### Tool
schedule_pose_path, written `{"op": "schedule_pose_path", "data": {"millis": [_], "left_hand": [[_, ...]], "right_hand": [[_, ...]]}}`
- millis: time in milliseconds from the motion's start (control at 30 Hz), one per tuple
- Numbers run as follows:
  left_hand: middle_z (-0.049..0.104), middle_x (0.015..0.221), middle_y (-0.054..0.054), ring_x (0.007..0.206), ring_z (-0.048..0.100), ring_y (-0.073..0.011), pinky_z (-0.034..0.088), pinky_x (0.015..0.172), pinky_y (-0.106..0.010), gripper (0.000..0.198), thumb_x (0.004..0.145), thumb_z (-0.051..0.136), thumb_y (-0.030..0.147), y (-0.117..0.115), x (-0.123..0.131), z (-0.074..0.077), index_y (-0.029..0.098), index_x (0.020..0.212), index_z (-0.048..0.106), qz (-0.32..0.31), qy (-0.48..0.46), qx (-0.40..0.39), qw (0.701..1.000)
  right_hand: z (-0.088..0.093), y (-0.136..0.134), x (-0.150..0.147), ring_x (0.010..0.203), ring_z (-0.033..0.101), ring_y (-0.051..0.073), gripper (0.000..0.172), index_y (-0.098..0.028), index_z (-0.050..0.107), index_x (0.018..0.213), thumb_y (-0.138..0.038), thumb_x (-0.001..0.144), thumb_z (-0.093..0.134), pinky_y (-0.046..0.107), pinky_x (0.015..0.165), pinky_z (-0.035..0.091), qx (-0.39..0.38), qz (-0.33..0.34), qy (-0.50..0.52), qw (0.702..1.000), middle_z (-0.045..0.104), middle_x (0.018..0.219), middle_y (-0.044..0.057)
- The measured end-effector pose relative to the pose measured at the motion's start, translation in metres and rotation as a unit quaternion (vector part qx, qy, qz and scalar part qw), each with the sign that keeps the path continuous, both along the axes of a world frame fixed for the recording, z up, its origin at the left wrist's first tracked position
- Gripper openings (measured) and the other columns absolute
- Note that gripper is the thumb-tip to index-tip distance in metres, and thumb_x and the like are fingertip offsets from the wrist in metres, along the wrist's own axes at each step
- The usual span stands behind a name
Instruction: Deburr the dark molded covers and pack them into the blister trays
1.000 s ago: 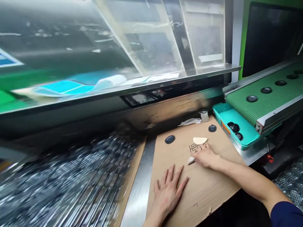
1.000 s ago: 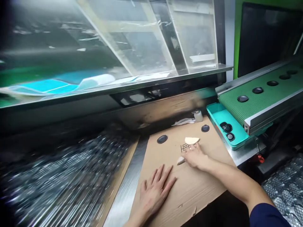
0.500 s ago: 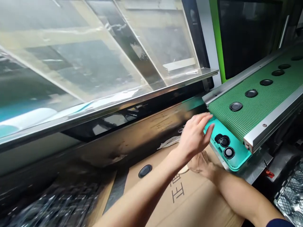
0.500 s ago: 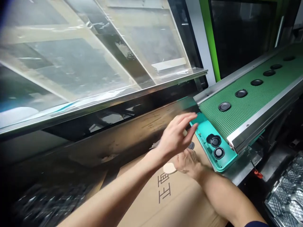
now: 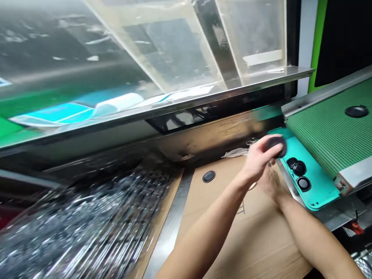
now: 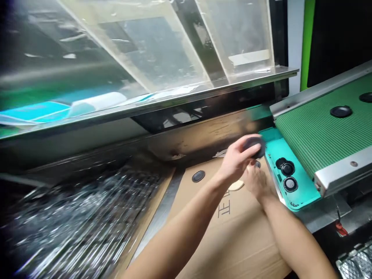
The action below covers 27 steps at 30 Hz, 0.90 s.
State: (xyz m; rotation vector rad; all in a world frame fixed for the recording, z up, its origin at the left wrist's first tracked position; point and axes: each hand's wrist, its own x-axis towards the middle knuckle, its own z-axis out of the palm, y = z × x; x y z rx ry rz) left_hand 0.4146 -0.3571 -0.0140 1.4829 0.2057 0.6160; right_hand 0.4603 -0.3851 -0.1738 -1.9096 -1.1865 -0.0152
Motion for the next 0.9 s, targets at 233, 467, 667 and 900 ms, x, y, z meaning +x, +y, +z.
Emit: {"op": "schedule_pose_path", "data": {"millis": [233, 467, 667, 900], "left_hand": [[0.071, 0.085, -0.010, 0.055, 0.057, -0.0119, 0.040, 0.043, -0.019, 0.029, 0.089, 0.059, 0.018, 0.083, -0.166, -0.128, 0.013, 0.117, 0.065, 0.113, 0.037, -0.441, 0.890], [0.074, 0.108, -0.020, 0.079, 0.073, -0.0221, 0.055, 0.063, -0.027, 0.029, 0.098, 0.053, 0.025, 0.072, -0.171, -0.139, 0.009, 0.120, 0.065, -0.001, 0.020, -0.500, 0.866], [0.074, 0.109, -0.025, 0.076, 0.071, -0.0227, 0.051, 0.063, -0.029, 0.045, 0.103, 0.039, 0.037, 0.074, -0.173, -0.135, 0.006, 0.120, 0.067, -0.033, -0.037, -0.546, 0.836], [0.074, 0.112, -0.026, 0.078, 0.071, -0.0244, 0.045, 0.065, -0.030, 0.045, 0.103, 0.037, 0.035, 0.080, -0.172, -0.135, 0.008, 0.126, 0.065, -0.024, -0.061, -0.553, 0.831]], "right_hand": [[0.001, -0.003, -0.003, 0.095, 0.067, 0.024, 0.028, -0.018, 0.065, 0.111, -0.033, 0.103, 0.043, 0.034, 0.083, 0.051, 0.017, -0.009, -0.012, 1.000, 0.071, 0.105, 0.012], [0.083, 0.047, 0.057, 0.099, 0.066, 0.026, 0.035, -0.018, 0.072, 0.115, -0.043, 0.098, 0.053, 0.039, 0.090, 0.050, 0.073, -0.098, -0.105, 0.987, 0.074, 0.105, 0.013], [0.125, 0.101, 0.104, 0.090, 0.067, 0.027, 0.026, -0.018, 0.080, 0.098, -0.030, 0.086, 0.062, 0.038, 0.086, 0.050, -0.116, -0.101, -0.115, 0.981, 0.077, 0.097, 0.013], [0.124, 0.111, 0.111, 0.080, 0.065, 0.025, 0.024, -0.016, 0.082, 0.096, -0.027, 0.082, 0.066, 0.040, 0.082, 0.051, -0.179, -0.077, -0.165, 0.967, 0.075, 0.083, 0.012]]}}
